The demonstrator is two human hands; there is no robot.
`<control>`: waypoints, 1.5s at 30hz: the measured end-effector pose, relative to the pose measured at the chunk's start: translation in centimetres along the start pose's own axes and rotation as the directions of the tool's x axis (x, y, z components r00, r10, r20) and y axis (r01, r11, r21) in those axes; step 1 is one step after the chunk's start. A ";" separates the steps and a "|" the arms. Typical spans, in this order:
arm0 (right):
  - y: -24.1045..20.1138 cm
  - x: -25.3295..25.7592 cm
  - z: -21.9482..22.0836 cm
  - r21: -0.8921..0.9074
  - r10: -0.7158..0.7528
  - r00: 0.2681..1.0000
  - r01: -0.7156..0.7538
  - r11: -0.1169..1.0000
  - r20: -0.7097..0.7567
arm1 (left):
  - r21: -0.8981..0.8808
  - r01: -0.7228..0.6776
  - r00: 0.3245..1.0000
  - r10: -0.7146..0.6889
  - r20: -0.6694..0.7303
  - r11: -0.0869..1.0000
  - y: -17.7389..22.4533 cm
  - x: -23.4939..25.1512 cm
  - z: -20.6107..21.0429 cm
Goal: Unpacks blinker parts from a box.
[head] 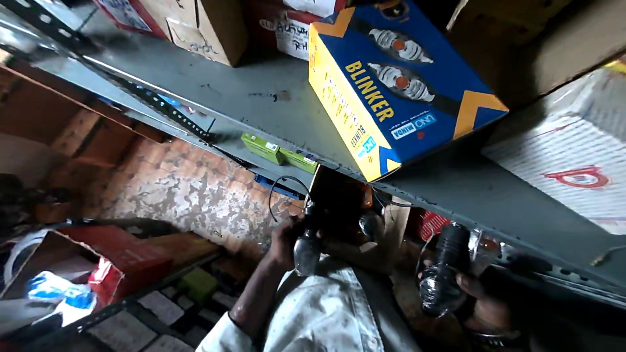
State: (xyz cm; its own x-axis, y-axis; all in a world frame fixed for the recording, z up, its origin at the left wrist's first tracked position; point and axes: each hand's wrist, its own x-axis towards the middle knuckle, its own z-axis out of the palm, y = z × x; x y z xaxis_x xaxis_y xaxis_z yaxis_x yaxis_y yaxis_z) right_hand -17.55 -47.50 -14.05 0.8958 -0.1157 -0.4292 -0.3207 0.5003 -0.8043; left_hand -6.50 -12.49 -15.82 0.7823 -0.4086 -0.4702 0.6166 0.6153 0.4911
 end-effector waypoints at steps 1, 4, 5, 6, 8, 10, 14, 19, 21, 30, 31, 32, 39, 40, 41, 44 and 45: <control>-0.1 0.1 0.1 -0.011 -0.009 1.000 0.009 1.000 0.003 | 0.007 -0.007 1.000 0.007 0.003 1.000 0.1 -0.2 0.0; -0.1 0.2 -0.4 -0.022 -0.003 1.000 0.003 1.000 -0.007 | 0.057 -0.056 0.996 0.060 -0.071 0.997 0.5 -0.7 0.5; -0.1 0.1 -0.6 -0.013 0.003 1.000 -0.003 1.000 0.005 | 0.060 -0.058 0.995 0.063 -0.081 0.997 0.6 -0.8 0.5; -0.2 0.0 -0.6 -0.010 0.005 1.000 -0.004 1.000 0.017 | 0.018 -0.042 0.999 0.043 -0.034 0.999 0.8 -0.8 0.2; -0.3 -0.2 -0.6 0.000 0.020 1.000 -0.020 1.000 0.017 | -0.120 0.015 0.984 0.007 0.178 0.993 1.0 -0.7 -1.1; -0.4 -0.3 -0.9 -0.014 0.039 0.999 -0.038 0.999 0.005 | -0.227 0.051 0.943 0.029 0.332 0.972 1.2 -0.4 -2.4; -0.8 -0.5 -0.1 -0.069 0.056 0.997 -0.060 0.996 -0.059 | -0.224 0.014 0.978 0.033 0.208 0.974 1.8 -1.1 -2.0; -0.5 -0.4 1.3 -0.026 0.050 0.998 -0.051 0.998 -0.031 | -0.138 0.078 0.995 -0.070 0.065 0.987 2.5 -1.9 1.4; -0.4 -0.3 0.7 -0.026 0.056 0.998 -0.056 0.998 -0.019 | -0.125 0.141 0.990 -0.135 0.050 0.982 2.5 -2.0 1.9; -1.5 0.2 2.1 -0.074 0.034 0.999 -0.035 0.997 -0.013 | -0.188 0.186 0.981 -0.173 0.083 0.964 1.3 -1.8 1.7; -1.6 0.3 2.2 -0.065 0.033 0.999 -0.033 0.997 0.003 | -0.198 0.190 0.980 -0.172 0.104 0.962 1.3 -1.8 1.5; -1.7 0.4 2.2 -0.067 0.032 0.999 -0.030 0.997 0.026 | -0.203 0.193 0.973 -0.162 0.163 0.960 1.3 -1.8 1.1; -2.1 0.8 2.4 -0.153 0.008 1.000 -0.010 0.988 -0.013 | -0.185 0.191 0.960 -0.144 0.241 0.964 1.8 -2.2 -0.4; -2.1 0.8 2.4 -0.148 0.007 1.000 -0.009 0.989 -0.010 | -0.182 0.191 0.965 -0.151 0.212 0.964 1.8 -2.3 -0.4; -2.0 0.8 2.4 -0.139 0.007 1.000 -0.008 0.990 -0.006 | -0.183 0.188 0.972 -0.155 0.178 0.965 1.9 -2.4 -0.3; -2.3 0.7 2.4 -0.142 0.000 0.999 -0.006 0.990 -0.040 | -0.159 0.141 0.987 -0.126 0.104 0.977 2.3 -2.5 0.0; -2.4 0.6 2.2 -0.140 -0.003 0.998 -0.005 0.990 -0.056 | -0.154 0.119 0.989 -0.103 0.107 0.981 2.4 -2.6 -0.1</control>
State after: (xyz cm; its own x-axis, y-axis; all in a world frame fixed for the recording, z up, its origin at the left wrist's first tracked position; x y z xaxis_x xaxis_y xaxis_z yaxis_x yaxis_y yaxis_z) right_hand -15.60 -46.86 -11.49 0.8780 -0.1652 -0.4492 -0.3651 0.3756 -0.8518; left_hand -7.00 -9.87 -13.49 0.7194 -0.5400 -0.4368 0.6843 0.6589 0.3124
